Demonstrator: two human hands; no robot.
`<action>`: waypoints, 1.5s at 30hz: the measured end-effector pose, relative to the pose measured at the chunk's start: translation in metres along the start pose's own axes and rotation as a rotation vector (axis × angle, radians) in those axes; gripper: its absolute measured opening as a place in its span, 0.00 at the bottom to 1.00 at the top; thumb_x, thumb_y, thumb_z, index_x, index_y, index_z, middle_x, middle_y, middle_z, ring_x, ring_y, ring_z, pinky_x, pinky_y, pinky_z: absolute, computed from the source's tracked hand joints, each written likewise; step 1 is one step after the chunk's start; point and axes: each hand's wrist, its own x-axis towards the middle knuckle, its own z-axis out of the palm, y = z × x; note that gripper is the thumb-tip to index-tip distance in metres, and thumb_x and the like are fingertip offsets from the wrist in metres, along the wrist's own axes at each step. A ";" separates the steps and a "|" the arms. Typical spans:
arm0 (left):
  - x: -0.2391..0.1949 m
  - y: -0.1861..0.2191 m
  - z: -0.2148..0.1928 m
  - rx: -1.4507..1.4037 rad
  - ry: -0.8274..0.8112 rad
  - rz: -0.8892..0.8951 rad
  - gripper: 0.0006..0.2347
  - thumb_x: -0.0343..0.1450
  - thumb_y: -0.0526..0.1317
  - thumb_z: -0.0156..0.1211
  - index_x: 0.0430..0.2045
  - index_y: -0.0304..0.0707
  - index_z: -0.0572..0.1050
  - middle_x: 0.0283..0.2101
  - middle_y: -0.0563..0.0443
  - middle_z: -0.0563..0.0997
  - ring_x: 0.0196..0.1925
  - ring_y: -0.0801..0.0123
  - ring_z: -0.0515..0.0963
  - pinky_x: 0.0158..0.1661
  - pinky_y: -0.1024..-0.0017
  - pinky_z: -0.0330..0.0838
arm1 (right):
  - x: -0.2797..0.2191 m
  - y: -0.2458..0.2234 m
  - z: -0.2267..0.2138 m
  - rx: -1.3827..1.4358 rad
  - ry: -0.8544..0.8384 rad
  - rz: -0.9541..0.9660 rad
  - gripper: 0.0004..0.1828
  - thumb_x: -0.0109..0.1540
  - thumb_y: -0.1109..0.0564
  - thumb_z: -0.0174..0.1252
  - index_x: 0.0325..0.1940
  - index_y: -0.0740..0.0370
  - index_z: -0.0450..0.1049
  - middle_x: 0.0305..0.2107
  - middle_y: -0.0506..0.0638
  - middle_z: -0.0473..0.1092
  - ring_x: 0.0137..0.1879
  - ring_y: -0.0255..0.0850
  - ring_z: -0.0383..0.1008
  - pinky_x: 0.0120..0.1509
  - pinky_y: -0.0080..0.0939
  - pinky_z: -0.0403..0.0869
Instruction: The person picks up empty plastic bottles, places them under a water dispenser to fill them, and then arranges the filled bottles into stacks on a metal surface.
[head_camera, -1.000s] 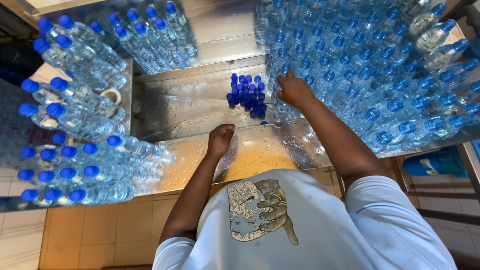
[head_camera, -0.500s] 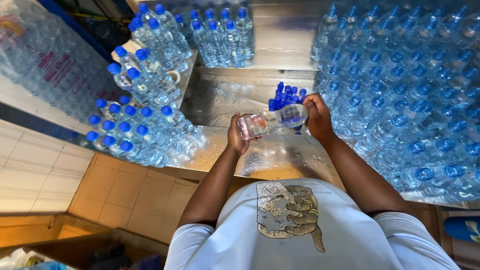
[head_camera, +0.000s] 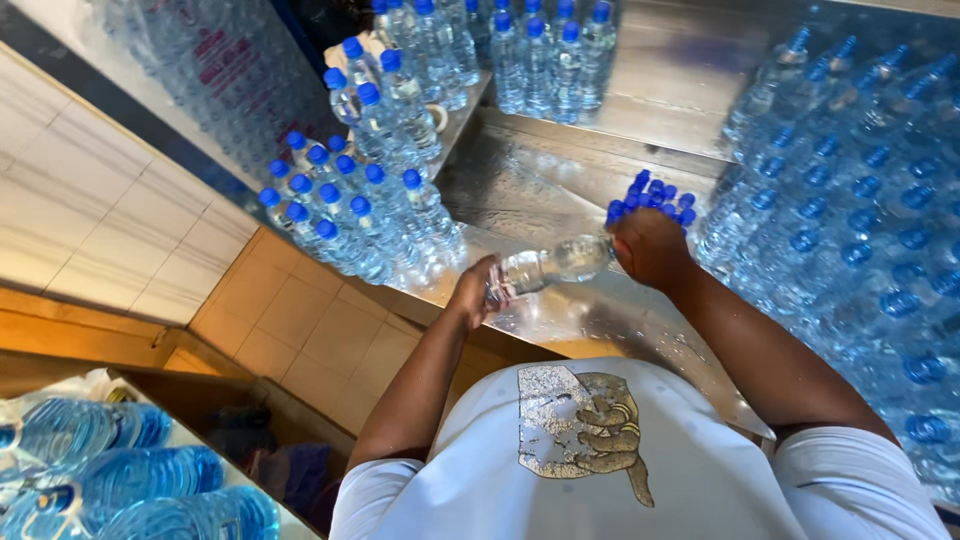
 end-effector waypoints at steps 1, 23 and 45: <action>-0.023 0.007 0.002 0.177 -0.007 0.181 0.13 0.80 0.48 0.59 0.33 0.39 0.76 0.31 0.42 0.77 0.32 0.55 0.84 0.25 0.62 0.82 | -0.011 -0.001 0.020 0.010 0.033 0.067 0.23 0.81 0.40 0.40 0.41 0.48 0.74 0.30 0.42 0.65 0.36 0.44 0.74 0.43 0.44 0.74; 0.054 -0.018 -0.129 -0.140 0.086 -0.081 0.27 0.76 0.59 0.66 0.63 0.42 0.73 0.53 0.40 0.81 0.40 0.54 0.82 0.36 0.63 0.79 | 0.073 -0.072 0.041 0.402 -0.244 0.149 0.24 0.70 0.28 0.58 0.45 0.49 0.78 0.36 0.47 0.76 0.48 0.54 0.81 0.50 0.56 0.77; 0.124 -0.089 -0.182 0.922 0.491 1.097 0.42 0.53 0.41 0.92 0.58 0.27 0.69 0.58 0.35 0.69 0.64 0.37 0.75 0.65 0.49 0.75 | 0.237 -0.274 0.096 0.157 -0.562 0.222 0.36 0.69 0.29 0.49 0.27 0.59 0.82 0.22 0.60 0.78 0.35 0.59 0.84 0.40 0.64 0.82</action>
